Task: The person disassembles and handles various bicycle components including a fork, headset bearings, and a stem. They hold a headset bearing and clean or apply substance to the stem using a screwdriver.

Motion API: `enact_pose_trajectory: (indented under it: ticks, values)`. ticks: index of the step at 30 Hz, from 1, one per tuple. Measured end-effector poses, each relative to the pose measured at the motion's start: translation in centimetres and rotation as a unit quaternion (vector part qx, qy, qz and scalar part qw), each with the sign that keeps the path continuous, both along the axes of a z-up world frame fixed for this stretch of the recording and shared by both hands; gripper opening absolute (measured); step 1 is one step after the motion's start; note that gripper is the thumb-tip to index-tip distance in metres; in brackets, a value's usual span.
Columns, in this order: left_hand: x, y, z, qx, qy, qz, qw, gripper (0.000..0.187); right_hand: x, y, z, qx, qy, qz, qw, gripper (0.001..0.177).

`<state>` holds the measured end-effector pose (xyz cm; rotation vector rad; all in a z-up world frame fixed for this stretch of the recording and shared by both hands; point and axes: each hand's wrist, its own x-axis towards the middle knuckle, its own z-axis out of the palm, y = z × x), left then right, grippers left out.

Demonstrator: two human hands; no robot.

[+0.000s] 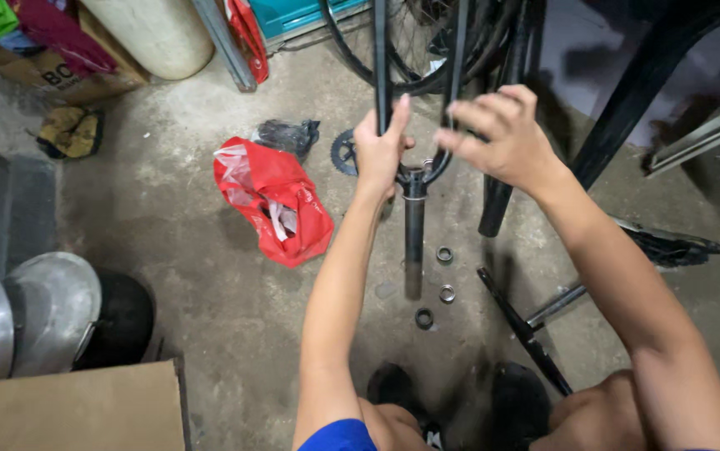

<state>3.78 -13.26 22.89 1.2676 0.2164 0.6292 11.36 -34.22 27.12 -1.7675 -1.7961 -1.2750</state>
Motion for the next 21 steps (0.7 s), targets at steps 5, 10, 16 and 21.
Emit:
enact_pose_trajectory:
  ticks: [5,10,16,21]
  values:
    - [0.5,-1.1,1.4,-0.023,-0.046,0.064,0.997,0.028,-0.5,-0.7,-1.6,0.063,0.58,0.177,0.793,0.058]
    - [-0.3,-4.0,4.6,0.103,-0.076,0.092,0.987,0.031,-2.7,1.7,1.5,0.158,0.732,0.26,0.609,0.056]
    - [1.3,-6.3,7.6,0.113,-0.216,-0.02,0.97,0.042,0.1,2.5,4.8,0.295,0.659,0.136,0.678,0.022]
    - [2.2,-6.3,8.3,0.047,-0.268,-0.103,0.957,0.06,9.4,-0.5,4.7,0.348,0.578,0.186,0.714,0.019]
